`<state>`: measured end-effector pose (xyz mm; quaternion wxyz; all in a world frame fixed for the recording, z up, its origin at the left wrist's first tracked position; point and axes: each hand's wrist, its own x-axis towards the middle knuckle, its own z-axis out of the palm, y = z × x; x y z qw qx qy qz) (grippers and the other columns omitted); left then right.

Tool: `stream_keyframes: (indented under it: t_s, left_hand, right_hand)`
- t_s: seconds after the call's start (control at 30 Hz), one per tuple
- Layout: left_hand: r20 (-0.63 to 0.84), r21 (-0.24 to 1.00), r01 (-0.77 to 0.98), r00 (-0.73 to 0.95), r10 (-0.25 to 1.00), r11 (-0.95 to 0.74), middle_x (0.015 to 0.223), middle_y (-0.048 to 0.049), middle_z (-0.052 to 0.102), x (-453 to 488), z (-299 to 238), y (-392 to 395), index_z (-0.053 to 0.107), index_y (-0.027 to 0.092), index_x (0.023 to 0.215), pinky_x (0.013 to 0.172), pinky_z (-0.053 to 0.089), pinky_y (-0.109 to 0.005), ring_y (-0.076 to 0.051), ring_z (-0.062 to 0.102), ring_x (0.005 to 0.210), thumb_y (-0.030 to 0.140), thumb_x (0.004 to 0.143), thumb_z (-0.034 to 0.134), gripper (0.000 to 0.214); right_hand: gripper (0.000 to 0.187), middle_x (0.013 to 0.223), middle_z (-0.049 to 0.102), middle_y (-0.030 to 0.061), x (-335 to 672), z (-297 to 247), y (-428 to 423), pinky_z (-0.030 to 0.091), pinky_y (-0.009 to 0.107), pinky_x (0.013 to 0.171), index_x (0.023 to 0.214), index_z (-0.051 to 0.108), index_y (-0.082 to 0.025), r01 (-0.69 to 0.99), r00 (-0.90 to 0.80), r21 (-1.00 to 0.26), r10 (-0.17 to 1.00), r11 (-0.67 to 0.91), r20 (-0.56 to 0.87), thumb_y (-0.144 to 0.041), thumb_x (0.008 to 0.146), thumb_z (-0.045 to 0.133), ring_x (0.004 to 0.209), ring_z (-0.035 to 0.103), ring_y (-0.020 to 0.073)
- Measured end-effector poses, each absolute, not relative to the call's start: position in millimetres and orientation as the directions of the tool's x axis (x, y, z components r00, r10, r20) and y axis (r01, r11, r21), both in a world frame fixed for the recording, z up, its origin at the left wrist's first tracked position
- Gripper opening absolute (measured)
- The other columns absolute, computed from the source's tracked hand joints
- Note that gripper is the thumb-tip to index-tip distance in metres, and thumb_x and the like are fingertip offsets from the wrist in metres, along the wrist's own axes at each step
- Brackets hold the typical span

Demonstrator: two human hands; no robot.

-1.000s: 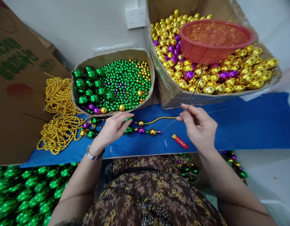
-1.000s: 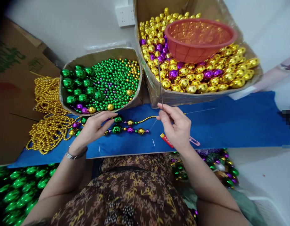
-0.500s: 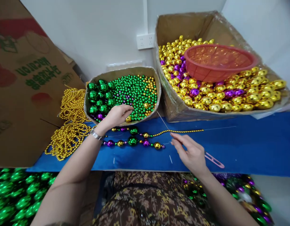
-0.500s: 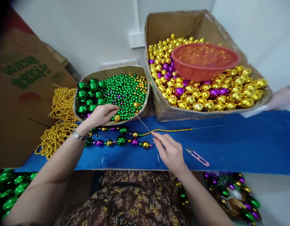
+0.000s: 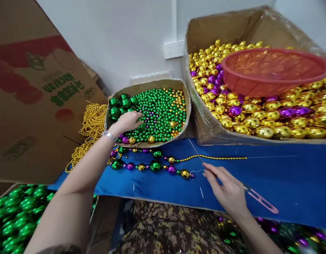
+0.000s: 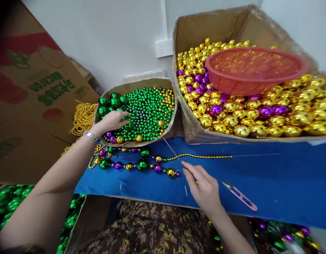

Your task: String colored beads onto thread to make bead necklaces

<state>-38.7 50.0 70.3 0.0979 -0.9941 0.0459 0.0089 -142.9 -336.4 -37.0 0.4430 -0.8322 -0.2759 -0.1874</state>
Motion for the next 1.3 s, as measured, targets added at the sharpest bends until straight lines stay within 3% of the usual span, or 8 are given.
stream_keyframes:
  t_s: [0.27,0.37,0.43,0.53,0.67,0.93,1.13,1.3]
  left_hand:
    - [-0.087,-0.112,-0.048,0.995,-0.038,-0.993,0.118,-0.0157,0.061,-46,31,38,0.056,0.014,0.126,0.088,0.048,-0.039,-0.03,0.06,0.104,0.025,0.08,0.066,0.049]
    - [0.083,0.354,-0.032,0.997,-0.002,-0.935,0.112,-0.0126,0.063,-59,36,28,0.055,0.013,0.123,0.087,0.051,-0.037,-0.025,0.062,0.099,0.031,0.079,0.068,0.049]
    - [0.136,0.762,-0.059,0.988,0.071,-0.645,0.108,-0.0098,0.064,-74,40,15,0.057,0.015,0.117,0.081,0.054,-0.036,-0.021,0.063,0.093,0.035,0.077,0.069,0.046]
    - [0.076,0.992,-0.068,0.995,0.068,-0.108,0.112,-0.0083,0.063,-100,42,-8,0.06,0.019,0.114,0.075,0.058,-0.036,-0.019,0.065,0.089,0.035,0.076,0.069,0.043]
    - [0.005,0.968,-0.006,1.0,0.001,0.251,0.115,-0.0095,0.065,-125,36,-32,0.063,0.019,0.115,0.082,0.059,-0.04,-0.021,0.065,0.095,0.032,0.077,0.069,0.041]
    - [-0.083,0.906,0.085,0.996,-0.025,0.415,0.103,-0.0089,0.069,-133,26,-49,0.066,0.018,0.115,0.077,0.059,-0.036,-0.02,0.065,0.089,0.028,0.076,0.071,0.041]
    - [-0.056,0.924,0.062,0.998,-0.026,0.376,0.103,-0.0086,0.068,-135,25,-52,0.065,0.018,0.118,0.079,0.057,-0.035,-0.018,0.064,0.088,0.03,0.077,0.073,0.043]
    - [0.143,0.986,-0.147,0.988,0.065,0.077,0.117,-0.0085,0.065,-142,23,-65,0.06,0.02,0.119,0.085,0.052,-0.03,-0.018,0.062,0.099,0.023,0.07,0.081,0.053]
  right_hand:
    - [0.026,0.084,0.069,0.0022,-146,-36,-330,0.053,0.022,0.067,0.117,0.065,-0.021,0.678,0.735,-0.606,0.346,-0.417,0.584,-0.017,0.093,0.056,0.069,0.066,0.0116]
    - [0.026,0.086,0.07,0.0036,-149,-35,-327,0.054,0.024,0.069,0.117,0.065,-0.02,0.688,0.726,-0.599,0.366,-0.41,0.583,-0.017,0.094,0.055,0.072,0.067,0.0125]
    - [0.026,0.086,0.071,0.0039,-151,-34,-323,0.054,0.024,0.068,0.117,0.065,-0.02,0.687,0.726,-0.6,0.376,-0.409,0.575,-0.018,0.094,0.054,0.073,0.067,0.0127]
    - [0.026,0.086,0.071,0.0035,-152,-32,-318,0.053,0.024,0.069,0.117,0.066,-0.02,0.695,0.719,-0.594,0.396,-0.405,0.571,-0.018,0.095,0.053,0.073,0.067,0.0123]
    - [0.025,0.086,0.07,0.0037,-153,-30,-315,0.052,0.024,0.069,0.116,0.066,-0.019,0.709,0.706,-0.569,0.419,-0.418,0.572,-0.018,0.095,0.052,0.075,0.066,0.0122]
    - [0.025,0.082,0.068,0.0039,-155,-32,-315,0.05,0.024,0.068,0.116,0.066,-0.018,0.719,0.694,-0.515,0.451,-0.466,0.561,-0.019,0.096,0.051,0.071,0.065,0.0126]
    - [0.025,0.08,0.068,0.0036,-154,-31,-318,0.05,0.023,0.067,0.115,0.067,-0.018,0.713,0.699,-0.474,0.476,-0.516,0.533,-0.022,0.098,0.048,0.07,0.064,0.0124]
    - [0.027,0.079,0.068,0.0044,-155,-30,-316,0.049,0.023,0.068,0.115,0.067,-0.017,0.728,0.673,-0.368,0.497,-0.579,0.548,-0.021,0.098,0.046,0.07,0.065,0.0126]
